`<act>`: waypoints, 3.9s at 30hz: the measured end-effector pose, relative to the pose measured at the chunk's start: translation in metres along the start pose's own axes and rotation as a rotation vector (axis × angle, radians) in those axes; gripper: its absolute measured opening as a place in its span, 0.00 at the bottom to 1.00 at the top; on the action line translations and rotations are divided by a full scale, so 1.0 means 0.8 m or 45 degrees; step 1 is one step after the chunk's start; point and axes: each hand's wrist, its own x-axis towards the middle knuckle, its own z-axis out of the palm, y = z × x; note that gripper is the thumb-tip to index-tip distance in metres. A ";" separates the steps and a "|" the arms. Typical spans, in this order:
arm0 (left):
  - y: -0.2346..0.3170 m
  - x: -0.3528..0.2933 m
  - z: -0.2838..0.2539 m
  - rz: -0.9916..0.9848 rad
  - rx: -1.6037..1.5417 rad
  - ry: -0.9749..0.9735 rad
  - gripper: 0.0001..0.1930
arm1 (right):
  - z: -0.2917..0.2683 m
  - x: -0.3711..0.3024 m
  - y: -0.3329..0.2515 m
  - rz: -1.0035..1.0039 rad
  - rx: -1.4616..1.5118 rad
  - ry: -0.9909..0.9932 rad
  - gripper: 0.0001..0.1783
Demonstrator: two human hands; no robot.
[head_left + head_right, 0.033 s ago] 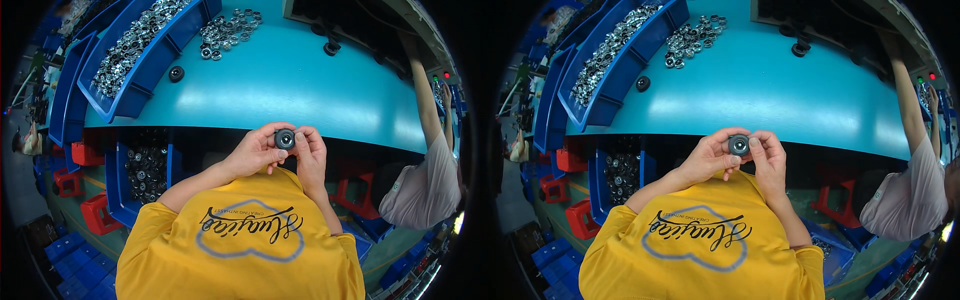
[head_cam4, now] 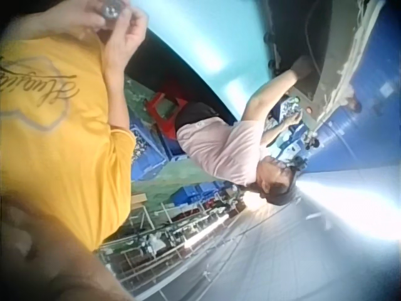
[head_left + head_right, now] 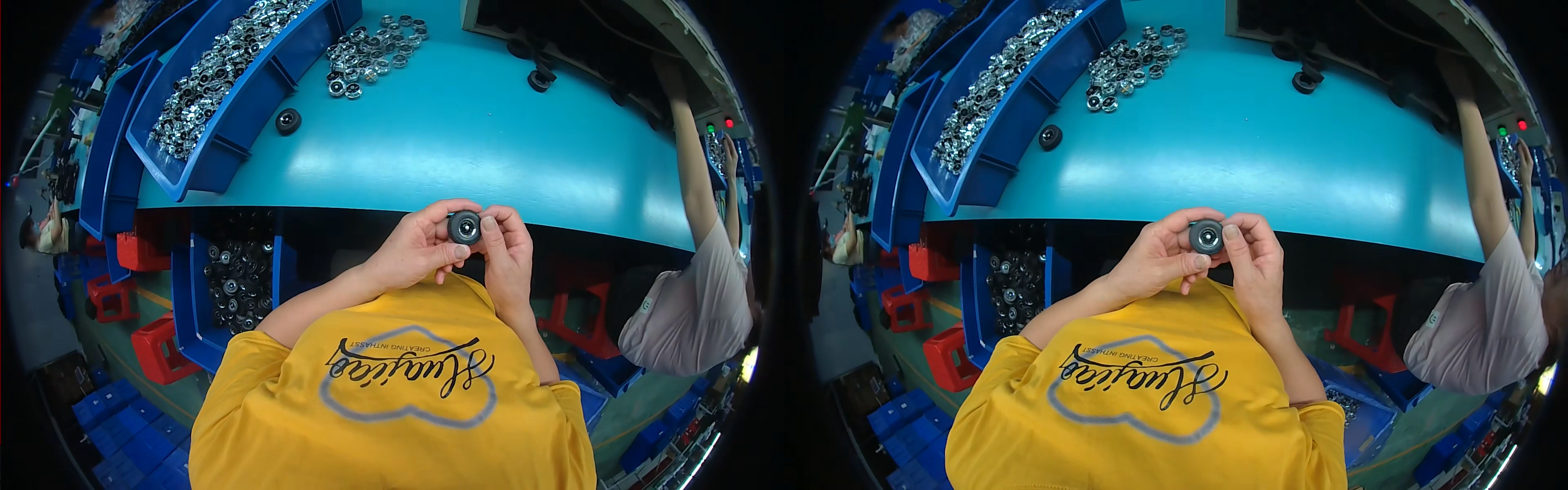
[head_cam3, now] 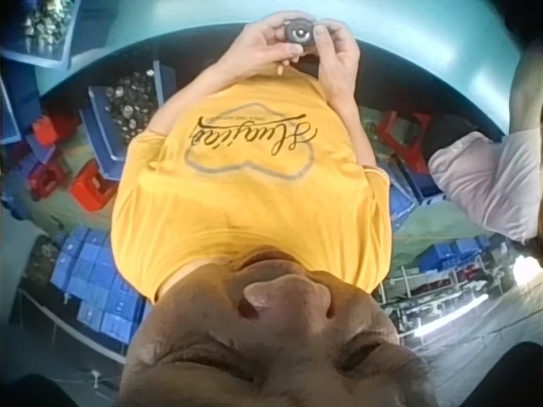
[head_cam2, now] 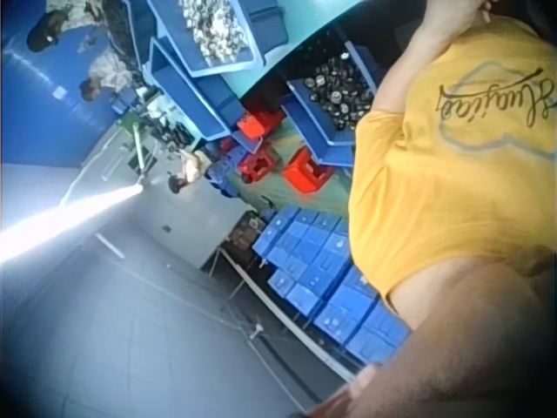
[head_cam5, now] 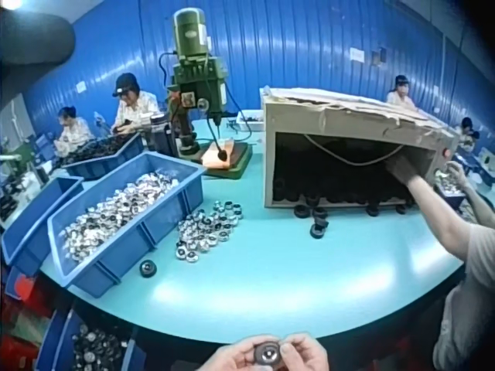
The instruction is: Manually assemble metal bearings into small plastic wheel components on an industrial production line.
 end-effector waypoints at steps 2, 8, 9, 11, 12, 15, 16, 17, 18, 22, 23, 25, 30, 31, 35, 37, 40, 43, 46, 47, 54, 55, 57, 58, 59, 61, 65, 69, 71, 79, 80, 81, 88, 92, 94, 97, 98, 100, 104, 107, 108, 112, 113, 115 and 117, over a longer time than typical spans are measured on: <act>0.007 0.001 0.004 0.111 0.172 0.115 0.28 | 0.001 0.004 -0.008 -0.087 -0.097 0.017 0.09; 0.075 -0.009 -0.079 0.875 2.042 0.975 0.23 | -0.046 0.068 -0.046 -0.503 -0.870 0.229 0.04; 0.088 -0.014 -0.098 0.826 2.165 1.092 0.24 | -0.056 0.088 -0.061 -0.557 -1.037 0.246 0.05; 0.100 -0.022 -0.140 0.554 2.305 1.226 0.25 | -0.092 0.138 -0.067 -0.678 -1.205 0.264 0.06; 0.104 -0.026 -0.159 0.467 2.391 1.269 0.26 | -0.102 0.160 -0.075 -0.656 -1.288 0.278 0.07; 0.099 -0.027 -0.195 0.334 2.418 1.334 0.28 | -0.127 0.224 -0.088 -0.601 -1.487 0.365 0.10; 0.097 -0.023 -0.194 0.347 2.404 1.355 0.28 | -0.134 0.243 -0.085 -0.575 -1.538 0.400 0.11; 0.096 -0.023 -0.192 0.400 2.366 1.375 0.29 | -0.138 0.257 -0.084 -0.569 -1.545 0.451 0.12; 0.096 -0.023 -0.190 0.452 2.329 1.392 0.29 | -0.142 0.269 -0.084 -0.563 -1.549 0.503 0.13; 0.096 -0.031 -0.182 0.656 2.206 1.457 0.33 | -0.139 0.311 -0.082 -0.562 -1.658 0.598 0.17; 0.094 -0.042 -0.184 0.670 2.214 1.472 0.32 | -0.134 0.322 -0.076 -0.558 -1.691 0.584 0.17; 0.092 -0.040 -0.185 0.722 2.201 1.473 0.31 | -0.145 0.333 -0.076 -0.556 -1.745 0.583 0.16; 0.098 -0.037 -0.181 0.960 2.027 1.539 0.25 | -0.144 0.299 -0.082 -0.823 -1.409 0.460 0.13; 0.097 -0.039 -0.180 1.047 2.006 1.568 0.24 | -0.125 0.278 -0.086 -0.857 -1.325 0.381 0.12; 0.080 -0.026 -0.146 1.177 1.635 1.304 0.19 | -0.017 0.177 -0.077 -0.824 -1.103 0.024 0.14; 0.067 -0.010 -0.102 0.926 1.000 0.938 0.18 | 0.019 0.138 -0.062 -0.811 -1.028 -0.071 0.16; 0.045 0.015 -0.064 0.648 0.370 0.511 0.19 | 0.045 0.101 -0.039 -0.846 -1.040 -0.066 0.17; 0.033 0.028 -0.044 0.553 0.227 0.366 0.17 | 0.042 0.085 -0.020 -0.879 -1.088 -0.022 0.17; 0.027 0.030 -0.040 0.432 0.149 0.310 0.15 | 0.039 0.071 -0.023 -0.854 -1.107 0.009 0.17; 0.024 0.030 -0.041 0.405 0.087 0.284 0.15 | 0.039 0.069 -0.024 -0.840 -1.090 0.011 0.17; 0.018 0.025 -0.040 0.328 -0.039 0.245 0.16 | 0.040 0.056 -0.022 -0.806 -1.052 0.029 0.16; 0.018 0.025 -0.039 0.332 -0.020 0.248 0.16 | 0.039 0.055 -0.022 -0.809 -1.052 0.032 0.16; 0.014 0.024 -0.039 0.341 -0.010 0.241 0.16 | 0.039 0.052 -0.021 -0.803 -1.031 0.039 0.16; 0.012 0.024 -0.040 0.346 -0.006 0.237 0.16 | 0.039 0.051 -0.021 -0.801 -1.021 0.042 0.16; 0.010 0.023 -0.040 0.338 -0.011 0.239 0.17 | 0.040 0.049 -0.020 -0.796 -1.017 0.041 0.15; 0.008 0.021 -0.040 0.322 -0.021 0.241 0.17 | 0.039 0.048 -0.019 -0.787 -1.009 0.041 0.15; 0.009 0.016 -0.038 0.338 -0.033 0.236 0.16 | 0.037 0.044 -0.017 -0.728 -0.933 0.031 0.15; 0.013 0.010 -0.021 0.537 0.222 0.311 0.17 | 0.025 0.041 -0.014 -0.100 -0.076 -0.107 0.14; 0.017 0.006 -0.012 0.652 0.426 0.389 0.20 | 0.024 0.040 -0.016 0.253 0.418 -0.171 0.15; 0.031 0.003 -0.006 0.728 0.922 0.527 0.23 | 0.027 0.034 -0.009 0.456 0.720 -0.272 0.16; 0.031 0.004 -0.006 0.721 0.926 0.529 0.23 | 0.028 0.034 -0.008 0.457 0.727 -0.269 0.16; 0.030 0.005 -0.006 0.734 0.925 0.543 0.22 | 0.028 0.034 -0.008 0.459 0.718 -0.266 0.17; 0.024 0.007 -0.009 0.699 0.956 0.566 0.21 | 0.025 0.035 -0.002 0.464 0.716 -0.254 0.16; 0.020 0.009 -0.008 0.747 0.953 0.580 0.22 | 0.020 0.035 0.005 0.454 0.722 -0.265 0.15; 0.023 0.011 -0.007 0.751 0.982 0.585 0.22 | 0.021 0.037 0.004 0.446 0.715 -0.260 0.16; 0.022 0.012 -0.007 0.791 1.040 0.607 0.22 | 0.022 0.037 0.004 0.458 0.710 -0.266 0.17; 0.022 0.012 -0.007 0.811 1.061 0.620 0.21 | 0.022 0.037 0.003 0.467 0.708 -0.273 0.17; 0.022 0.012 -0.007 0.801 1.080 0.629 0.21 | 0.024 0.037 0.002 0.481 0.711 -0.253 0.17; 0.022 0.012 -0.007 0.782 1.120 0.646 0.21 | 0.022 0.037 0.007 0.495 0.748 -0.246 0.16; 0.019 0.012 -0.005 0.793 1.107 0.706 0.22 | 0.023 0.037 0.008 0.497 0.758 -0.232 0.15; 0.019 0.014 -0.005 0.854 1.130 0.698 0.22 | 0.024 0.038 0.007 0.491 0.754 -0.228 0.15; 0.012 0.017 -0.011 1.003 1.257 0.670 0.17 | 0.025 0.039 0.008 0.496 0.728 -0.222 0.15; 0.012 0.017 -0.013 1.020 1.299 0.658 0.15 | 0.025 0.039 0.008 0.497 0.728 -0.224 0.15; 0.011 0.017 -0.012 1.009 1.340 0.680 0.13 | 0.025 0.039 0.008 0.498 0.740 -0.229 0.15; 0.011 0.017 -0.013 1.002 1.354 0.687 0.11 | 0.027 0.039 0.006 0.488 0.735 -0.224 0.14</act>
